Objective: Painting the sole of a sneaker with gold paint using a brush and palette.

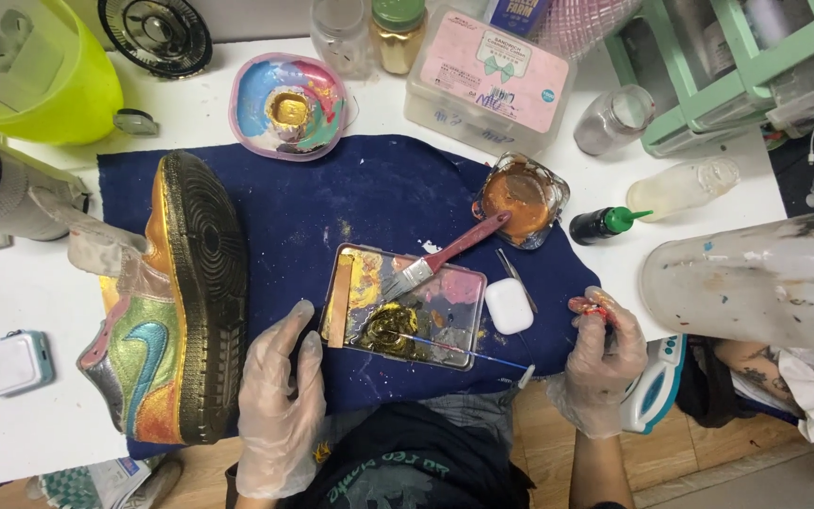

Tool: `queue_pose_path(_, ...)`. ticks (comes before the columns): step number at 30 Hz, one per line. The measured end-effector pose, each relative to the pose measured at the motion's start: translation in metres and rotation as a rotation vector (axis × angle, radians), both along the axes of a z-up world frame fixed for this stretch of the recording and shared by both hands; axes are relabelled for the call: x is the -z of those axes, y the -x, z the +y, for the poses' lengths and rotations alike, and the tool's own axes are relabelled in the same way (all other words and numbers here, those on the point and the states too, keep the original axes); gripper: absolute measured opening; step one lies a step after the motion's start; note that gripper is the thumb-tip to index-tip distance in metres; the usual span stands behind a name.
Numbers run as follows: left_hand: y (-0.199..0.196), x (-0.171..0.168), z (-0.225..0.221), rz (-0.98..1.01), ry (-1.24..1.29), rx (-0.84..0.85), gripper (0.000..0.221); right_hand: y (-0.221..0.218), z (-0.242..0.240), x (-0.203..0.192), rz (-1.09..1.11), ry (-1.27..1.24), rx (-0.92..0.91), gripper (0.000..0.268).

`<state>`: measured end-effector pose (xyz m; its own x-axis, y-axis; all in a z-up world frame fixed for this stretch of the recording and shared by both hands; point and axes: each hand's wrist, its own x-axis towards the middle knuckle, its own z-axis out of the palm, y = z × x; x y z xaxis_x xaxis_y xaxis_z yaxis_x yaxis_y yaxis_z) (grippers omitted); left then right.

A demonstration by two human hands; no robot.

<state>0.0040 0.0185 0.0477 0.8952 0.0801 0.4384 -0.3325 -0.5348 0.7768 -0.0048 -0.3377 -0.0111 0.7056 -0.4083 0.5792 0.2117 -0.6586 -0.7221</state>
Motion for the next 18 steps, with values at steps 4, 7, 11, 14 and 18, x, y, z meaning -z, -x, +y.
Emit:
queue_pose_path(4, 0.000, 0.005, 0.002, -0.008, -0.024, 0.007, 0.038, 0.002, -0.003, 0.003, 0.000, -0.053, -0.025, 0.016)
queue_pose_path(7, -0.002, 0.003, 0.004, -0.040, -0.037, 0.033, 0.037, 0.002, 0.000, -0.002, 0.018, -0.048, -0.022, 0.019)
queue_pose_path(11, -0.003, 0.002, 0.005, -0.047, -0.046, 0.047, 0.035, 0.000, 0.004, -0.009, 0.027, -0.004, -0.014, 0.017)
queue_pose_path(14, -0.004, 0.009, 0.008, -0.071, -0.066, 0.069, 0.036, 0.000, 0.009, -0.013, 0.030, -0.007, 0.027, 0.015)
queue_pose_path(18, -0.005, 0.004, 0.009, -0.015, -0.022, 0.024, 0.027, 0.003, -0.009, -0.002, 0.022, 0.081, -0.051, 0.011)
